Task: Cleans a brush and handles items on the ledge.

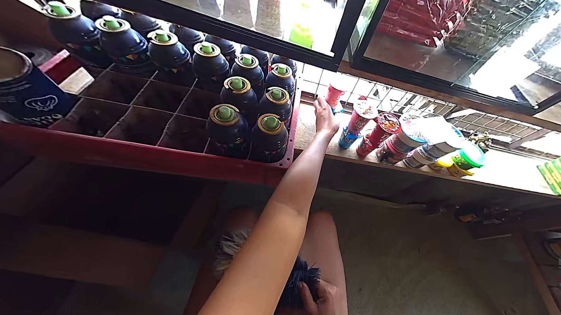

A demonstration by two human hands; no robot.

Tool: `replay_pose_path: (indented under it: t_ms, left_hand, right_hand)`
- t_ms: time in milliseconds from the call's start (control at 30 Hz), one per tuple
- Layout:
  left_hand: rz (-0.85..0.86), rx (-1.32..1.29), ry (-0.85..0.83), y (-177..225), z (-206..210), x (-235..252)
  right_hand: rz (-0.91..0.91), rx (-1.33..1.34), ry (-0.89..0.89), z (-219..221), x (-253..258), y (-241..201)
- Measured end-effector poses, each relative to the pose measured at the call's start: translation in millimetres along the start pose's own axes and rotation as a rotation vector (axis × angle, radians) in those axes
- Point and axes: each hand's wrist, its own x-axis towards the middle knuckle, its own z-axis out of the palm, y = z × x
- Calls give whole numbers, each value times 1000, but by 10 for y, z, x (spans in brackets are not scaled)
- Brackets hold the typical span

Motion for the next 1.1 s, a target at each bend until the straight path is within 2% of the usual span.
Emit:
replay_pose_path:
  t_ms: [233, 433, 533, 633, 733, 800, 867, 900, 967, 1100]
  left_hand:
    - [-49, 26, -28, -21, -14, -29]
    - [-216, -28, 140, 83, -6, -237]
    - [-207, -167, 176, 185, -66, -442]
    - [-149, -389, -10, 300, -300, -868]
    - [-141, -428, -360, 569, -980, -1589]
    - [-51, -430, -537, 667, -1394, -1834]
    - [98, -376, -586, 782, -1760, -1903]
    - [203, -310, -529, 863, -1926, -1896]
    - [422, -142, -314, 1018, -2213, -1726]
    - [631, 89, 138, 1279, -2727, -977]
  right_hand:
    - [-10, -6, 6, 2, 3, -3]
    - [-6, -7, 10, 5, 8, -12]
    - [2, -20, 8, 12, 14, -35]
    - [-4, -15, 23, 20, 0, -1]
    - [-11, -6, 41, 0, -8, -26]
    - [-21, 0, 54, -4, -4, -49]
    - [-34, 1, 56, 1, 11, -65]
    - [-39, -7, 52, -1, 11, -70]
    - [-34, -36, 31, -18, 16, -89]
    - [-5, -55, 2, -69, 24, -133]
